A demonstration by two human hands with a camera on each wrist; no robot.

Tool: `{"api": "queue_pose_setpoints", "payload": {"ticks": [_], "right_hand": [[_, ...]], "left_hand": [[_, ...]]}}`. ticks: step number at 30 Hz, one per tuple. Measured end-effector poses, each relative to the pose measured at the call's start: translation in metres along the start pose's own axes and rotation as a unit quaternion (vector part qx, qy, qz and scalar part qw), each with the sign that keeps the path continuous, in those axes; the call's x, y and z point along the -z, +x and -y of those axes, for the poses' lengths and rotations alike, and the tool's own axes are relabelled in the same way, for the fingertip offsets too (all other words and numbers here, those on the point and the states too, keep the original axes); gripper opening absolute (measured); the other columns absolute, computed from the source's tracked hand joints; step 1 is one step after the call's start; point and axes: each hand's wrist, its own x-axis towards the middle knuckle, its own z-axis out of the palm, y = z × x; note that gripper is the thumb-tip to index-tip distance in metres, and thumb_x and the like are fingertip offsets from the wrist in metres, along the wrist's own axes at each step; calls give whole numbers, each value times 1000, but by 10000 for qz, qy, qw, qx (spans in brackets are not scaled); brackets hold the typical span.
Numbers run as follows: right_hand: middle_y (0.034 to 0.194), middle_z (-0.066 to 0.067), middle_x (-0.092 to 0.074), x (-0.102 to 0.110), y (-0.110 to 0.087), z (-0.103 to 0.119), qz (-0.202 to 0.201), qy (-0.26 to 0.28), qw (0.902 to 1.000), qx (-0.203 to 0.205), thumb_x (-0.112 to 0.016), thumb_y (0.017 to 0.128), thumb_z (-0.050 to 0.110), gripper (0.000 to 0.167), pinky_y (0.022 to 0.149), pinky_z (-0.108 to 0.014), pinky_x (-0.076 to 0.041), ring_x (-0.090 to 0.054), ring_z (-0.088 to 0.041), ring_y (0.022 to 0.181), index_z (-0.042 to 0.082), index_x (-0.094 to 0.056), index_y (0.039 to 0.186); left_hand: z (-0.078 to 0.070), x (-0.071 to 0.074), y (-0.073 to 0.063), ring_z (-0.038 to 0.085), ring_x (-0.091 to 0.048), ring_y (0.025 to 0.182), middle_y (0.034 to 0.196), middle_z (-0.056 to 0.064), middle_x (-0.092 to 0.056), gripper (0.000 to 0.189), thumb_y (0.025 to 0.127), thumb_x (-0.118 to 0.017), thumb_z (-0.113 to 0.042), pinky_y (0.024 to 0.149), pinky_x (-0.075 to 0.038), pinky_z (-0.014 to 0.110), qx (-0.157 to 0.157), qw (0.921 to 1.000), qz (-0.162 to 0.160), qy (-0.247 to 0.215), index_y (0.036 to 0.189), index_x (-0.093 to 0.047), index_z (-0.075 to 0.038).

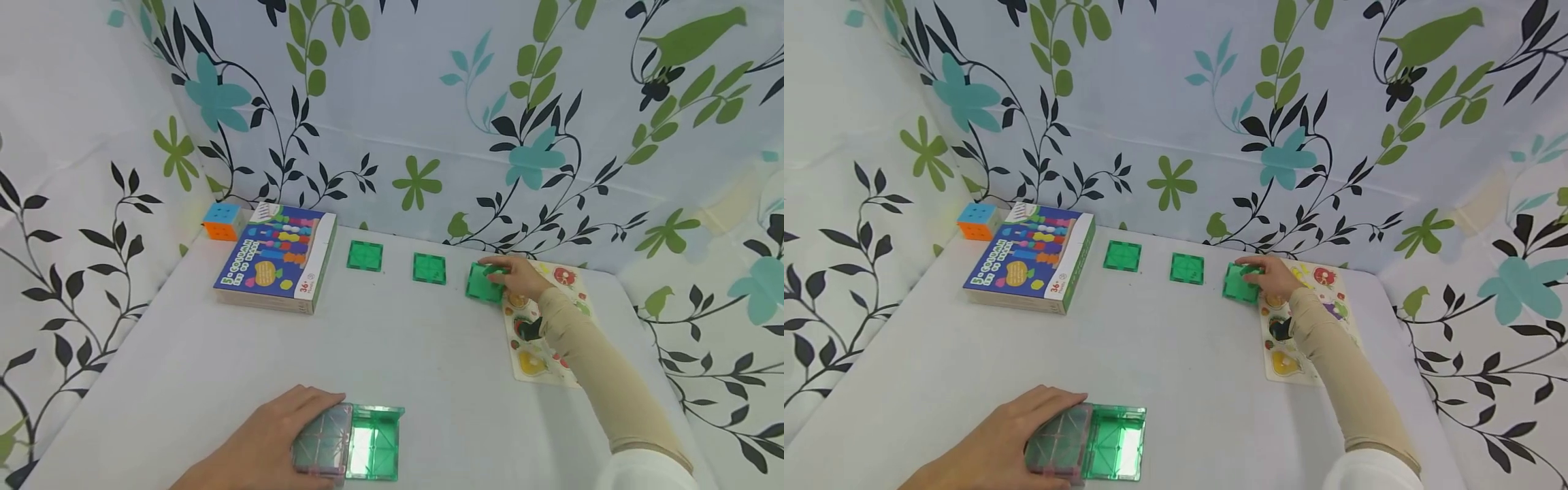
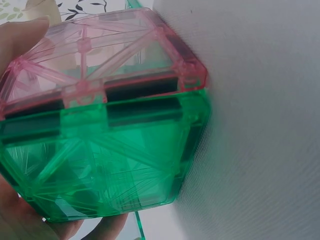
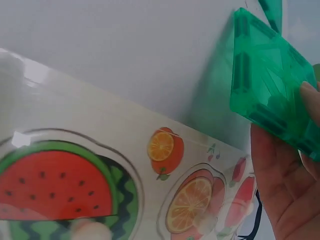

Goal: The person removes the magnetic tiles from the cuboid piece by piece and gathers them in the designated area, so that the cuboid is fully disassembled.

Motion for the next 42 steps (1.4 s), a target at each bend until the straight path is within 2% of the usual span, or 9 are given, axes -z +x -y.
{"api": "queue_pose_setpoints", "payload": {"ticks": [1,3,6,8,11,14,18,20,42], "right_hand": [[147,-25,-54,1,2,0,18,-59,10000,-55,-63,101,11,42,68,-33,-55,-62,-27,92,14,-61,143],[148,-25,-54,2,7,-1,48,-172,9997,-137,-63,101,11,43,72,-34,-55,-60,-28,93,15,-61,143],[149,-24,-54,1,14,-3,56,-462,9987,-184,-62,101,11,42,94,-48,-55,-60,-38,114,15,-61,143],[149,-24,-54,-1,19,-5,71,-675,9976,-128,-60,102,12,42,112,-55,-45,-47,-41,138,14,-60,144],[149,-25,-54,-4,24,-6,133,-910,9957,-92,-61,102,18,44,119,-62,-36,-40,-45,145,12,-58,146],[153,-23,-51,-8,25,-5,203,-991,9947,-160,-70,97,34,58,120,-63,-33,-37,-45,147,13,-55,148],[156,-19,-48,-12,25,-4,251,-1367,9902,-140,-88,75,52,91,119,-62,-35,-38,-43,147,14,-53,150],[155,-19,-49,-13,25,-2,233,-1575,9872,-95,-92,69,53,98,118,-62,-36,-41,-42,145,13,-54,149],[150,-29,-46,-16,24,9,98,-2643,9641,256,-86,80,45,85,111,-66,-41,-46,-50,136,8,-54,148]], "left_hand": [[0,0,0,0,-54,112,132,-20,-55,91,74,-80,-68,89,-60,26,-14,10000,5,-12,150,-47,-32],[-1,0,0,0,-54,112,132,-20,-55,92,74,-80,-69,89,-60,26,-49,10000,-19,22,150,-48,-29],[-2,0,-1,0,-54,112,132,-20,-55,93,73,-79,-71,90,-60,27,-58,10000,-36,68,150,-50,-27],[-3,0,0,0,-54,111,132,-20,-56,93,73,-79,-72,90,-60,27,-51,10000,-47,71,149,-50,-26],[-3,0,0,0,-54,111,132,-20,-56,94,73,-77,-74,89,-60,27,-35,10000,-57,63,149,-51,-26],[-3,0,0,1,-55,111,132,-19,-57,94,73,-75,-76,88,-60,26,-54,9999,-88,67,148,-51,-25],[-2,-1,0,1,-55,111,131,-18,-58,94,73,-73,-78,87,-61,26,-126,9997,-165,101,147,-53,-23],[-2,-1,0,1,-55,110,131,-18,-58,94,73,-74,-78,87,-61,26,-156,9996,-196,112,147,-53,-23],[1,-3,1,1,-56,110,130,-18,-59,94,73,-75,-77,85,-61,26,-282,9990,-301,187,147,-53,-24]]}}
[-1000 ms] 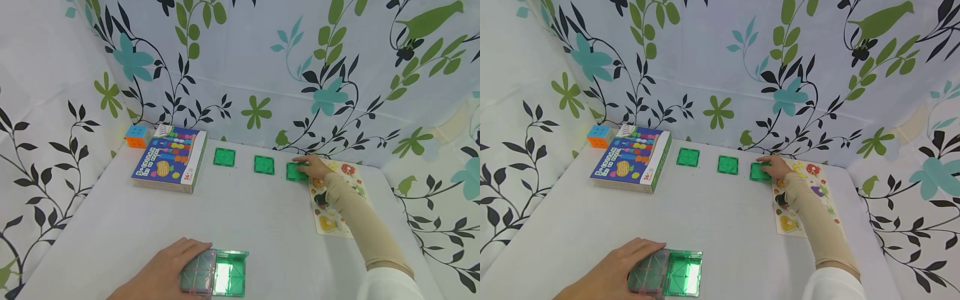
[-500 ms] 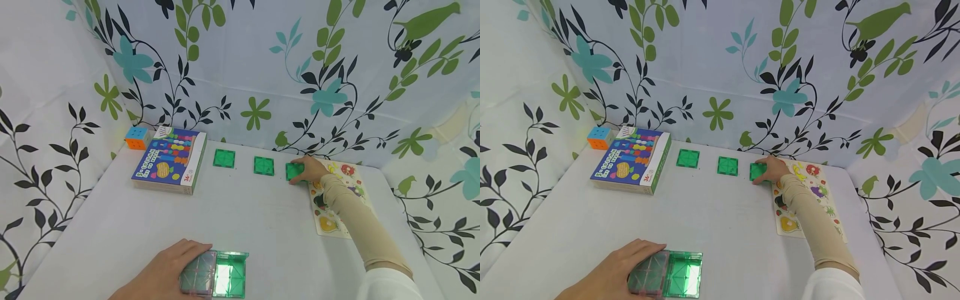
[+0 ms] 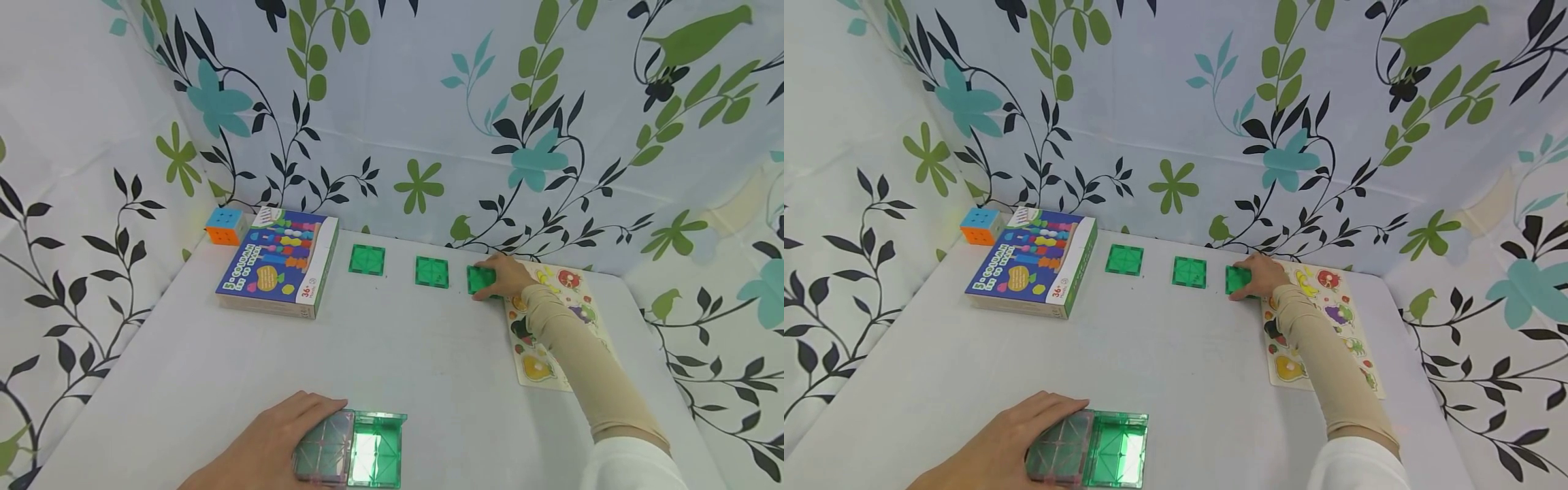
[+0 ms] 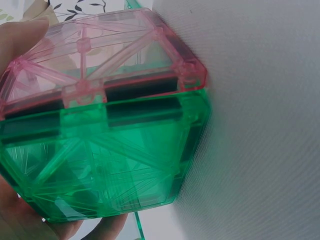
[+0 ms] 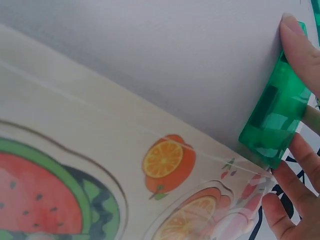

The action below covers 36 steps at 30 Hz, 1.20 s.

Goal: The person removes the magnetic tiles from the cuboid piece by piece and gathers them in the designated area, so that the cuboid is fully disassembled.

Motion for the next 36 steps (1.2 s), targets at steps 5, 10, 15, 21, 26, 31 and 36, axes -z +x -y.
{"api": "queue_pose_setpoints", "payload": {"ticks": [5,10,15,21,26,31,36], "right_hand": [[150,-29,-45,0,2,1,132,-131,9998,-35,-85,81,46,86,111,-65,-41,-45,-50,137,8,-51,150],[150,-29,-43,0,2,-1,212,-113,9997,-98,-85,80,46,87,111,-66,-41,-44,-50,136,7,-51,150],[151,-27,-42,-3,1,-3,140,26,9998,-157,-87,79,45,91,114,-66,-37,-44,-48,137,6,-48,152],[155,-25,-41,-7,-11,5,-347,357,9988,27,-90,74,47,100,117,-70,-29,-40,-49,141,10,-44,155],[153,-22,-43,-11,-44,29,-712,906,9927,358,-90,75,45,99,114,-68,-37,-43,-45,140,13,-44,156],[155,-14,-43,-22,-89,65,-806,1354,9842,805,-90,76,45,97,111,-64,-43,-44,-38,141,20,-43,156],[155,-7,-45,-30,-133,98,-967,1547,9711,1538,-89,77,45,93,110,-62,-45,-44,-34,143,26,-43,156]], "left_hand": [[1,-1,-1,1,-56,111,131,-18,-59,94,73,-74,-77,86,-61,26,7,10000,-8,-8,148,-52,-25],[1,-1,-1,1,-55,111,131,-19,-58,92,74,-73,-77,87,-61,26,-57,10000,-50,41,149,-50,-29],[1,-1,-2,0,-55,110,131,-19,-58,91,75,-74,-76,87,-60,26,-216,9996,-148,116,149,-50,-28],[1,0,-2,1,-55,110,130,-18,-58,91,75,-74,-75,88,-60,27,-246,9995,-142,118,148,-51,-27],[0,-1,-1,1,-55,110,129,-17,-59,91,75,-74,-76,88,-60,27,-292,9993,-153,169,147,-52,-24],[-1,0,-1,0,-55,110,129,-18,-58,92,75,-76,-73,89,-60,28,-341,9992,-147,166,148,-51,-23],[-1,2,-2,-1,-55,110,130,-21,-57,91,74,-79,-71,90,-59,27,-162,9999,-48,16,148,-51,-26]]}}
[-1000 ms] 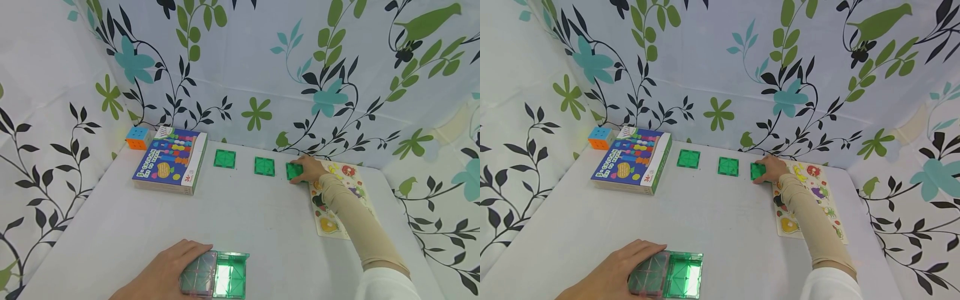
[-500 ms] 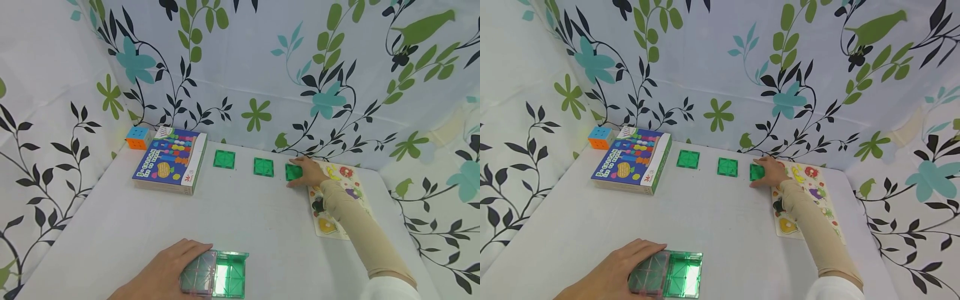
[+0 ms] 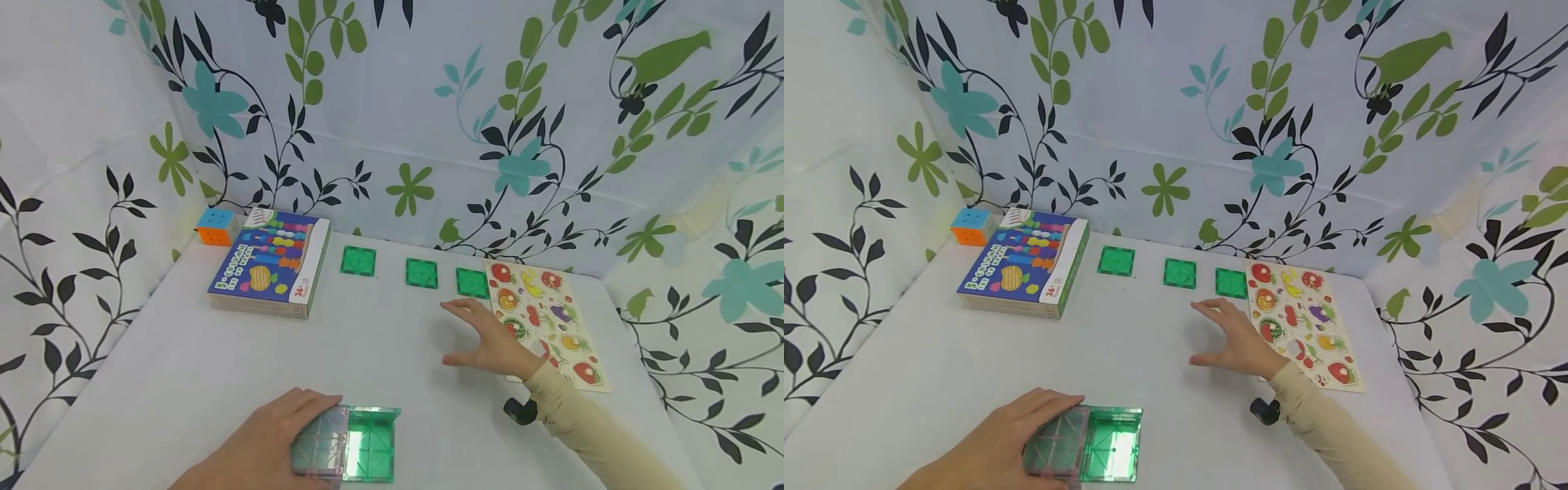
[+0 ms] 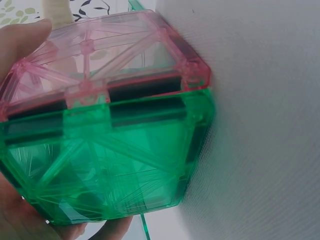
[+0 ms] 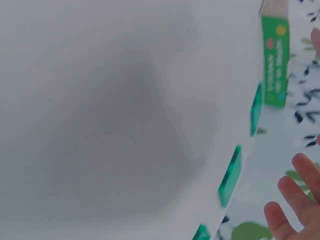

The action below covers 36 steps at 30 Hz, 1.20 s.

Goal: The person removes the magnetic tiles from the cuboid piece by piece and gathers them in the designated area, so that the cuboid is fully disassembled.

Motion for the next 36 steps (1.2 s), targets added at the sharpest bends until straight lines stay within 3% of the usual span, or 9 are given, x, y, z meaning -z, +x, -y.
{"api": "queue_pose_setpoints", "payload": {"ticks": [7,12,17,23,28,36], "right_hand": [[155,4,-44,-12,-37,52,-16,275,9980,575,-93,74,37,97,109,-55,-48,-45,-22,142,31,-41,156],[155,1,-44,-24,-52,79,145,412,9938,1018,-93,75,32,98,107,-48,-50,-46,-19,140,26,-40,157],[151,-1,-48,-42,-56,95,137,693,9877,1394,-87,82,33,87,105,-39,-52,-51,-18,136,21,-43,155],[138,0,-60,-68,-47,101,5,846,9838,1583,-79,91,30,64,100,-31,-57,-63,-15,123,19,-53,149],[132,4,-66,-91,-37,104,-70,410,9792,1984,-78,92,26,56,93,-17,-55,-69,-8,112,18,-58,144],[115,10,-74,-107,-29,103,-832,-882,9585,2582,-82,87,16,53,77,-5,-49,-69,1,90,24,-66,137]], "left_hand": [[0,0,0,-2,-53,109,131,-21,-56,89,75,-78,-71,89,-59,23,306,9991,219,-176,149,-50,-30],[-1,0,0,-1,-52,108,130,-20,-56,91,75,-75,-74,88,-59,23,406,9985,329,-137,149,-50,-28],[-2,0,0,-1,-53,107,130,-20,-56,92,75,-74,-76,87,-59,24,379,9988,291,-55,148,-51,-25],[-3,1,2,0,-53,108,131,-19,-57,91,76,-71,-79,87,-59,24,388,9988,276,136,148,-50,-27],[-1,-2,1,-1,-54,106,129,-19,-57,91,75,-72,-77,86,-58,23,177,9995,79,248,148,-51,-26],[-1,-1,0,3,-55,108,131,-15,-58,91,77,-70,-78,86,-60,25,102,9997,145,191,149,-50,-25]]}}
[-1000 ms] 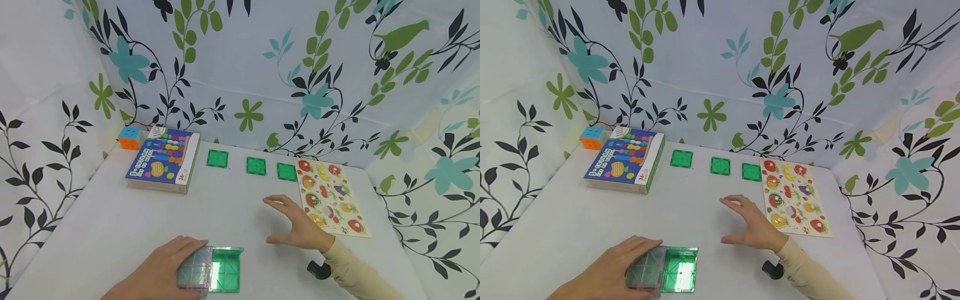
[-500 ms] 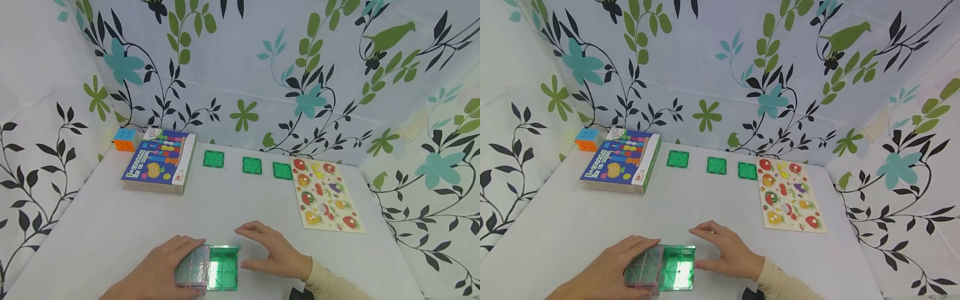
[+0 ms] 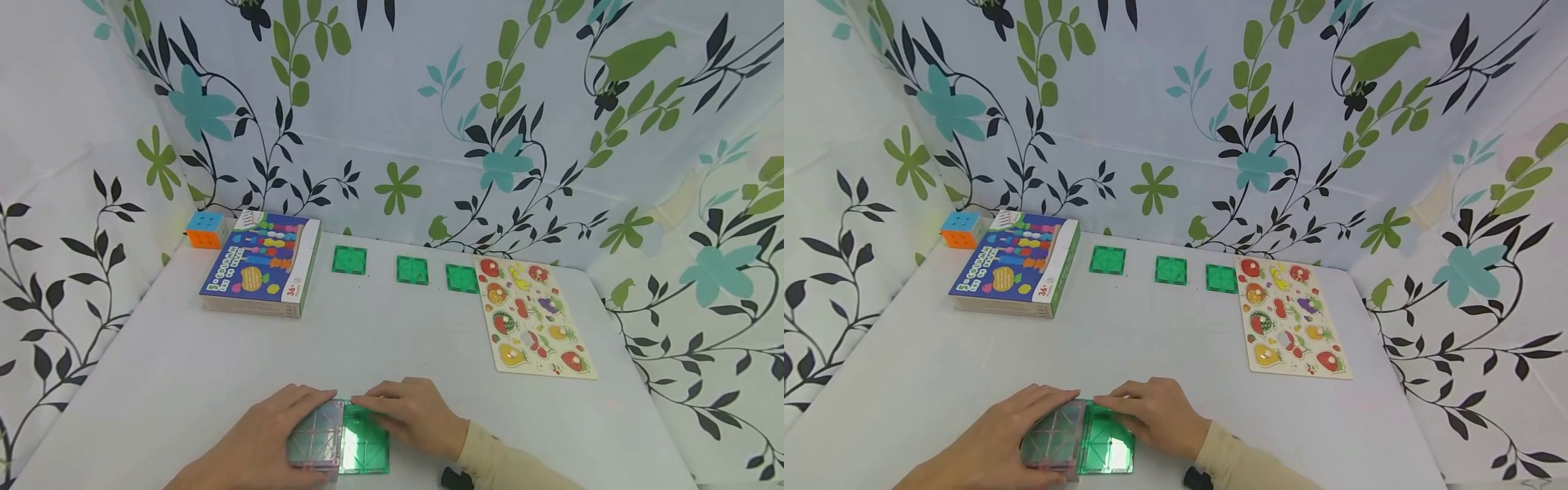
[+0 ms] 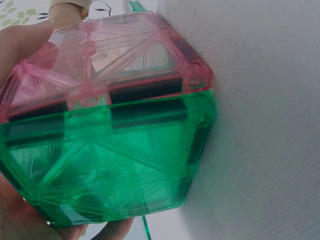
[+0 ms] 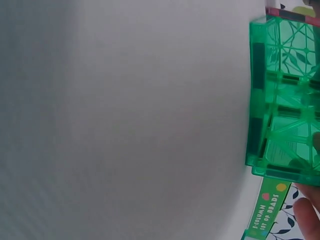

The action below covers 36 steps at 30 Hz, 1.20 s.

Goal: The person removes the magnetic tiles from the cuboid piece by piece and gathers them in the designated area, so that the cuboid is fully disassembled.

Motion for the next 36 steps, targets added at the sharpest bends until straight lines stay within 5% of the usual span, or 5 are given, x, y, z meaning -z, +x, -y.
{"api": "queue_pose_setpoints", "payload": {"ticks": [23,36], "right_hand": [[112,13,-75,-4,-1,-2,-415,-78,9991,41,-85,82,12,53,75,-3,-45,-68,4,88,26,-69,131],[107,9,-78,3,-4,-6,-690,327,9964,-378,-82,82,4,50,74,-8,-51,-71,1,89,21,-72,128]], "left_hand": [[2,-1,1,3,-55,108,131,-14,-57,92,77,-71,-76,86,-59,23,-11,9998,64,-210,149,-50,-23],[4,-1,0,-1,-53,108,131,-19,-56,91,77,-72,-76,88,-59,24,114,9998,-31,-158,149,-51,-24]]}}
